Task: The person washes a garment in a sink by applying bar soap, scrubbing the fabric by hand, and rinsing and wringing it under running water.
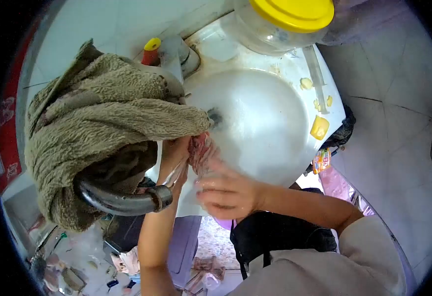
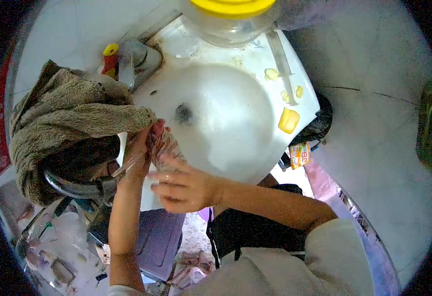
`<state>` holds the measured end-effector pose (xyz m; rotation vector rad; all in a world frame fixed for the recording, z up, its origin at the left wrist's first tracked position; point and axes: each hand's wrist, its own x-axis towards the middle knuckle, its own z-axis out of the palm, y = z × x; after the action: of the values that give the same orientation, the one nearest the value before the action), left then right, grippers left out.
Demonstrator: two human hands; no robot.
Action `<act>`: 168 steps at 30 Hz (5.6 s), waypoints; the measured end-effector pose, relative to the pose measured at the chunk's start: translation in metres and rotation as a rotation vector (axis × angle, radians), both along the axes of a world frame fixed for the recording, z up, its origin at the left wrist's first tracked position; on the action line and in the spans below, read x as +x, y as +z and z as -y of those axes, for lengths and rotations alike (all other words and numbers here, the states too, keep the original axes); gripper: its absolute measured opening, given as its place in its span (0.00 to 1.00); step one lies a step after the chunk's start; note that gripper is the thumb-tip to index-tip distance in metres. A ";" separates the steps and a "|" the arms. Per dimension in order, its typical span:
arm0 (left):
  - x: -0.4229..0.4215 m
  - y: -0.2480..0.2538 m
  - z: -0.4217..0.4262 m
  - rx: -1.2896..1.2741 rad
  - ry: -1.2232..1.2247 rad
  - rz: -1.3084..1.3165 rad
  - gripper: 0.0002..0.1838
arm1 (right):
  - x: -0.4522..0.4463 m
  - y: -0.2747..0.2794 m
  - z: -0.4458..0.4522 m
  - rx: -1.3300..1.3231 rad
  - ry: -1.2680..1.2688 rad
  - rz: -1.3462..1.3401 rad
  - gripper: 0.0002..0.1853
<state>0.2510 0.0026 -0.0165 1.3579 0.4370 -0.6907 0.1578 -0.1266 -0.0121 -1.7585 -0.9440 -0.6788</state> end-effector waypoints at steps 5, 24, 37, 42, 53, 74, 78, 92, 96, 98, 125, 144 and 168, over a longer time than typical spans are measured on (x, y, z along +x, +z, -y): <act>-0.007 0.011 -0.005 -0.122 0.170 0.168 0.19 | -0.013 0.005 0.003 0.598 -0.400 -0.772 0.22; -0.070 -0.005 -0.062 0.253 -0.356 0.563 0.51 | 0.040 -0.057 0.016 1.754 0.077 -1.829 0.17; -0.048 0.019 -0.057 -0.334 0.487 0.063 0.40 | 0.054 -0.036 0.001 1.772 0.125 -2.125 0.19; -0.064 0.006 -0.081 -0.648 0.237 0.200 0.37 | 0.051 -0.047 0.002 1.778 0.124 -2.067 0.17; -0.070 0.025 -0.059 -0.895 0.200 0.241 0.32 | 0.059 -0.036 -0.001 1.673 0.221 -2.061 0.19; -0.077 0.029 -0.018 0.220 0.206 0.258 0.35 | 0.039 -0.055 0.006 1.422 0.216 -1.284 0.23; -0.074 0.031 -0.011 0.358 0.216 0.531 0.30 | 0.050 -0.048 -0.004 1.242 -0.083 -1.477 0.20; -0.148 -0.052 -0.130 0.764 -0.128 0.663 0.40 | 0.060 -0.038 -0.051 1.889 0.265 -1.915 0.15; -0.143 -0.065 -0.101 0.899 -0.353 0.579 0.38 | 0.065 -0.034 -0.061 2.096 -0.156 -1.745 0.14; -0.125 -0.070 -0.066 0.967 -0.422 0.592 0.37 | 0.068 -0.037 -0.057 2.041 -0.187 -1.739 0.17; 0.015 0.021 -0.004 -0.191 -0.736 0.069 0.17 | 0.050 -0.003 -0.057 -0.490 0.186 0.172 0.08; -0.001 0.017 0.005 -0.469 0.077 -0.103 0.13 | 0.076 -0.004 -0.004 0.022 -0.077 -0.069 0.08; -0.048 0.021 -0.023 -0.203 -0.046 0.742 0.36 | 0.034 -0.055 0.008 1.554 0.045 -1.932 0.26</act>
<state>0.2035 0.0252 0.0046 1.3258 -0.2518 -0.2209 0.1918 -0.1344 -0.0671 -0.2963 0.8150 0.4606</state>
